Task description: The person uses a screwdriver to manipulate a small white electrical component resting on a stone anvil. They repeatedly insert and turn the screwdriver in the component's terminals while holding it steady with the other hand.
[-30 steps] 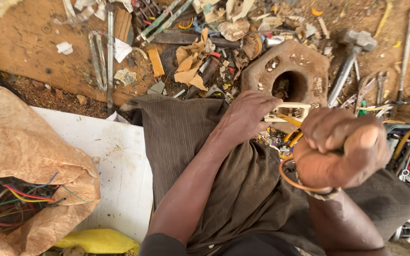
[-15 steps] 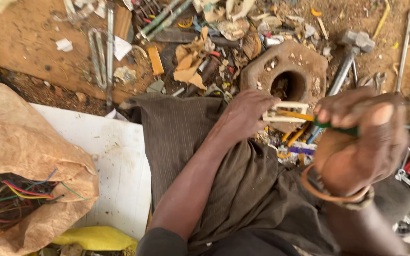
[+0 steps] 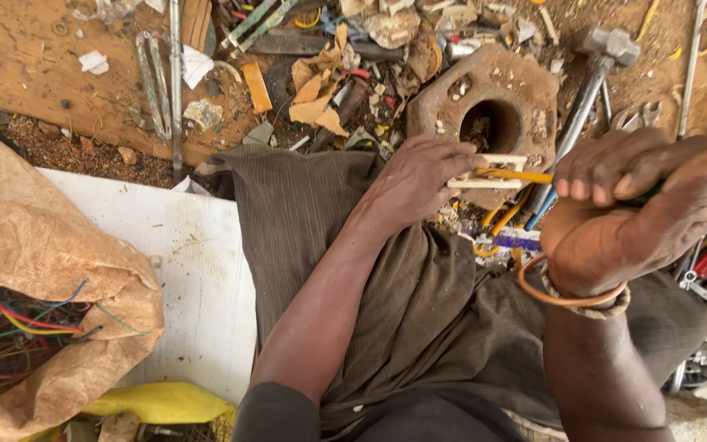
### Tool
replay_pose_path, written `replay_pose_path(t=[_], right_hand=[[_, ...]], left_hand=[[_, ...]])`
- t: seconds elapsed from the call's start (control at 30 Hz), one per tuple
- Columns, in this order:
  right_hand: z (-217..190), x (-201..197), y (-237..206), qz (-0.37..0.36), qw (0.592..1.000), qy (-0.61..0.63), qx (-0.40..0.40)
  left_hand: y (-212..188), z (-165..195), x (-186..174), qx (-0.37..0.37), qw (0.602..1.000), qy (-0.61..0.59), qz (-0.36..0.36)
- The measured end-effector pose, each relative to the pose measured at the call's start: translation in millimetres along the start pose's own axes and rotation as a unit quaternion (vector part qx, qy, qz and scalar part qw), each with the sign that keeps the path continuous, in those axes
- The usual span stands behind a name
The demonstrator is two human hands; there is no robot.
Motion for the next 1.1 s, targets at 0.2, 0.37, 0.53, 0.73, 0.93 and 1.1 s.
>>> replay_pose_path(t=[0.2,0.37,0.53,0.73,0.93,1.1], right_hand=[[4,-15,-4,0.061,0.998,-0.012,-0.019],[6,-21,-8,0.077,0.997,-0.014,-0.02],[7,-21,-9,0.064,0.998,0.005,-0.008],[8,-22,-10,0.066,0.998,-0.018,-0.007],[11,-29,-10,0.087,0.996,-0.023,-0.008],[11,-25,-10,0.074,0.997,-0.02,-0.016]], left_hand=[[-2,1,0,-0.016,1.0,0.001,0.001],[-2,2,-1,-0.01,1.0,0.012,0.006],[0,-1,2,-0.014,1.0,0.016,0.001],[-1,-1,2,-0.007,1.0,0.025,0.009],[-3,1,-1,-0.002,1.0,0.01,0.01],[0,-1,2,-0.008,1.0,0.015,0.002]])
Point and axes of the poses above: each hand's wrist, its own y-axis towards the middle knuckle, its own x-axis out of the palm, z = x × y, the point moved 9 cm from there along y, towards the middle knuckle, and after that the axes turned 13 degrees about -x, right-handed, at the moved point
